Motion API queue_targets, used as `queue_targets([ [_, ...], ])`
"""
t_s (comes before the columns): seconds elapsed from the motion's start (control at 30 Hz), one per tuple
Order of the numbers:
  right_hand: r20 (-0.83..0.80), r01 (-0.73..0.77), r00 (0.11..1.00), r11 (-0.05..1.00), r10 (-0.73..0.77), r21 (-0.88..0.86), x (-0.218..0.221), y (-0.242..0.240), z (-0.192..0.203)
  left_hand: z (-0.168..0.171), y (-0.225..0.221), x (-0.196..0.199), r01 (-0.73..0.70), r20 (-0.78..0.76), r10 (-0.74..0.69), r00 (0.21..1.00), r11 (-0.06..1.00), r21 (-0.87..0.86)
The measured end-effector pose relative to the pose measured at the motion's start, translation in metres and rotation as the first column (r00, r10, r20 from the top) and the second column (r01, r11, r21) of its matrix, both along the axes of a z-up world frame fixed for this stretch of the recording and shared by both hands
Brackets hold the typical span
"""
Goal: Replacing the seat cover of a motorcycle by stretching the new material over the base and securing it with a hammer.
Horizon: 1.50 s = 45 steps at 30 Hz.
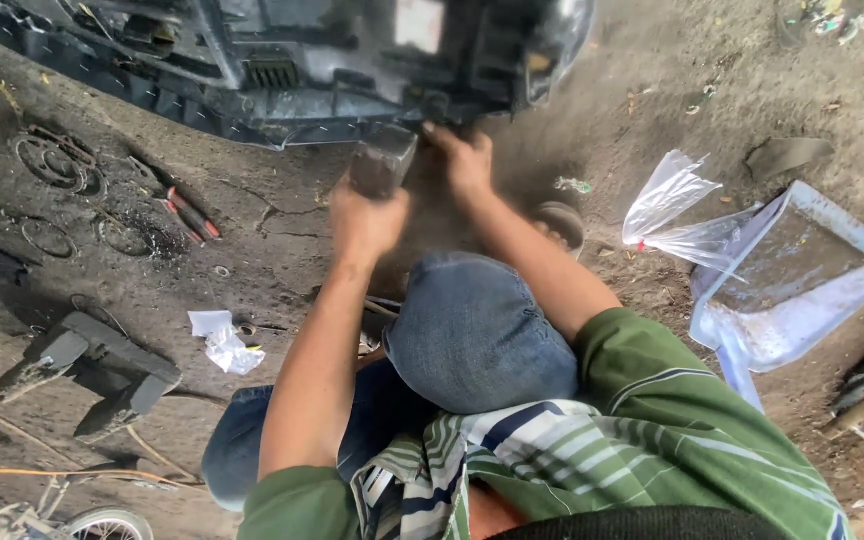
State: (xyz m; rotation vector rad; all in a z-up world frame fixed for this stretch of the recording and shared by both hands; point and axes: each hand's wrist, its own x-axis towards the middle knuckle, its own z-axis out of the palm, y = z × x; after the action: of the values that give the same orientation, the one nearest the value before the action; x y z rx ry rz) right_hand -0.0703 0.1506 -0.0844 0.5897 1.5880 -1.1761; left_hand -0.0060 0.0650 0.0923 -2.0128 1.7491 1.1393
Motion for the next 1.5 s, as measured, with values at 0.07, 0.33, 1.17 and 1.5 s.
queue_targets([
  [0.07,0.009,0.007,1.000,0.999,-0.007,0.045,0.009,0.010,-0.020,0.000,0.003,0.002,0.081,0.002,-0.081,0.997,0.992,-0.099],
  [0.33,-0.045,-0.009,0.999,0.999,0.012,0.048,0.000,-0.002,0.005,0.011,0.022,-0.013,0.123,-0.046,-0.133,0.990,0.975,-0.183],
  [1.17,-0.225,-0.061,0.973,0.994,0.039,-0.089,-0.049,0.017,-0.016,0.021,-0.043,0.032,-0.033,-0.062,0.033,0.998,0.999,-0.012],
  [1.5,-0.423,0.225,0.851,0.944,-0.311,-0.241,-0.006,0.009,-0.012,0.022,-0.032,0.013,-0.021,0.155,-0.007,0.988,0.984,0.177],
])
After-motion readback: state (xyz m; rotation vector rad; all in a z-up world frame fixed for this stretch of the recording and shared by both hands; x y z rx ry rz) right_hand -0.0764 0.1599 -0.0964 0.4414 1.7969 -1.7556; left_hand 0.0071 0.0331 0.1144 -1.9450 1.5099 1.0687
